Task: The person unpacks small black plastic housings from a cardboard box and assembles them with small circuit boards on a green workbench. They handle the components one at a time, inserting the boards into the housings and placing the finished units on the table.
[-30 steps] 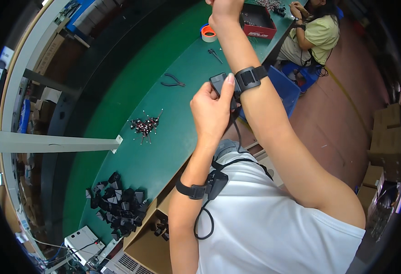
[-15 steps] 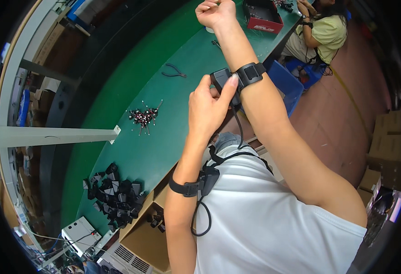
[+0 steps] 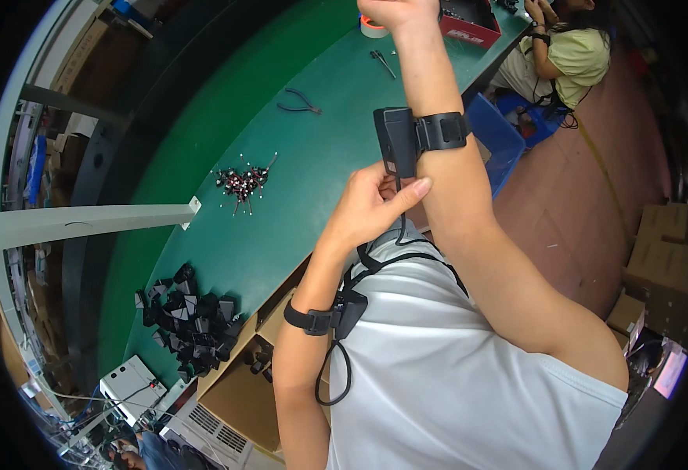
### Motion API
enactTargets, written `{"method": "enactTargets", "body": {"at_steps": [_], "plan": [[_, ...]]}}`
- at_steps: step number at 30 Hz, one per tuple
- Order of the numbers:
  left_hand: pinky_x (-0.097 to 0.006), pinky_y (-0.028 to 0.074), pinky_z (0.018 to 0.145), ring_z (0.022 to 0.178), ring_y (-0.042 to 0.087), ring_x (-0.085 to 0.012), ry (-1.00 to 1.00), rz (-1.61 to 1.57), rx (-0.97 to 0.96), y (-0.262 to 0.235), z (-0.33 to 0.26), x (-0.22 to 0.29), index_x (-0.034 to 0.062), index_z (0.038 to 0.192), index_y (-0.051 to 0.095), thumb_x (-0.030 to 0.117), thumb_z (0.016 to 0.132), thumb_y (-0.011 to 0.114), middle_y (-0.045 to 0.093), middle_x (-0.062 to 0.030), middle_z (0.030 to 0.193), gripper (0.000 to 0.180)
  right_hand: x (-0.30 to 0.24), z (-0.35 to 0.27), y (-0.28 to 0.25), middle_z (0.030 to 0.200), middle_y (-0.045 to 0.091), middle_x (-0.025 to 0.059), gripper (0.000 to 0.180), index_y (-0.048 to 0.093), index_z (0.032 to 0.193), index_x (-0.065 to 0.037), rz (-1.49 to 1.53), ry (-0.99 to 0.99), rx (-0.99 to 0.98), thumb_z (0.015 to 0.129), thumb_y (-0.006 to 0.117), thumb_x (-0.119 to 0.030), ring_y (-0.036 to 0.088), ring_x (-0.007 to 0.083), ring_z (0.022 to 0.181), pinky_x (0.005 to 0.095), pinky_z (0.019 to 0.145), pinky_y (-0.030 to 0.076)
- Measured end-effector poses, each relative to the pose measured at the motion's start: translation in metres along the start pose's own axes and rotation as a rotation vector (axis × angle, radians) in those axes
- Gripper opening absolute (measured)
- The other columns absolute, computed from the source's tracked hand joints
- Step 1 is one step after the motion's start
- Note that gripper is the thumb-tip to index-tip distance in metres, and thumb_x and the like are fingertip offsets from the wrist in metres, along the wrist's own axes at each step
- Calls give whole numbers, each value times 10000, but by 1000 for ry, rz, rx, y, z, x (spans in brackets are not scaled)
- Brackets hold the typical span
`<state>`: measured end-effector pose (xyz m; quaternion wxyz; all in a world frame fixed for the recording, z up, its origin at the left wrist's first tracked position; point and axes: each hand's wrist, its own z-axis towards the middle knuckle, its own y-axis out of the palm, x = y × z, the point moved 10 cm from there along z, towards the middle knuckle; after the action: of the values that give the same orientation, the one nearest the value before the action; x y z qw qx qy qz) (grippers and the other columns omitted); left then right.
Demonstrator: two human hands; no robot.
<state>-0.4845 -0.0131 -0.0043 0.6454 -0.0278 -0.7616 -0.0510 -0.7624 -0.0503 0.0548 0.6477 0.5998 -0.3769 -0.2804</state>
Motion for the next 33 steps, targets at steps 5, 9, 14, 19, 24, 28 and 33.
{"method": "enactTargets", "body": {"at_steps": [5,9,14,19,24,28,33], "plan": [[-305,537,786,868,645,-132,-168,152,-61,3,1,-25,-29,1078,651,222,891,734,697,-83,972,324,9,-30,13,547,365,-69,183,496,789,-84,-91,9,-56,958,458,-142,347,87,441,245,443,299],[-328,530,806,883,655,-165,-104,563,-113,-15,-35,-36,-14,1113,642,261,893,717,702,-86,959,360,14,-72,-20,681,529,-2,150,578,872,-76,-892,58,-257,928,602,-213,509,112,588,263,542,430],[-320,505,887,1015,628,-155,-488,111,80,-65,-188,-129,-14,1202,582,180,954,649,672,-87,1095,321,-35,-288,-275,763,656,43,229,628,796,-40,-1953,1057,-197,871,635,-256,611,158,658,322,620,496],[-341,495,842,919,623,-199,-710,-21,602,-38,-335,-200,33,1086,635,267,971,598,670,-76,966,263,-73,-514,-325,1293,595,128,758,535,1374,-88,-1223,1422,953,913,452,-684,599,247,1105,431,902,473],[-346,496,842,919,624,-204,-829,46,578,6,-375,-217,34,1086,633,270,969,597,669,-80,966,266,-67,-575,-339,1305,599,120,783,485,1420,-80,-927,1377,930,923,432,-684,566,241,1181,397,982,429],[-349,496,842,919,625,-208,-875,37,606,23,-384,-221,34,1086,632,273,968,596,669,-83,967,269,-111,-630,-385,1261,624,119,711,529,1369,-80,-1045,1614,831,920,462,-627,597,243,1134,396,941,462],[-354,497,842,919,626,-213,-896,-21,671,44,-391,-231,35,1087,630,276,967,595,669,-88,967,272,-150,-613,-386,1223,639,114,647,557,1321,-82,-1516,1938,535,902,496,-571,610,242,1107,399,918,476]]}}
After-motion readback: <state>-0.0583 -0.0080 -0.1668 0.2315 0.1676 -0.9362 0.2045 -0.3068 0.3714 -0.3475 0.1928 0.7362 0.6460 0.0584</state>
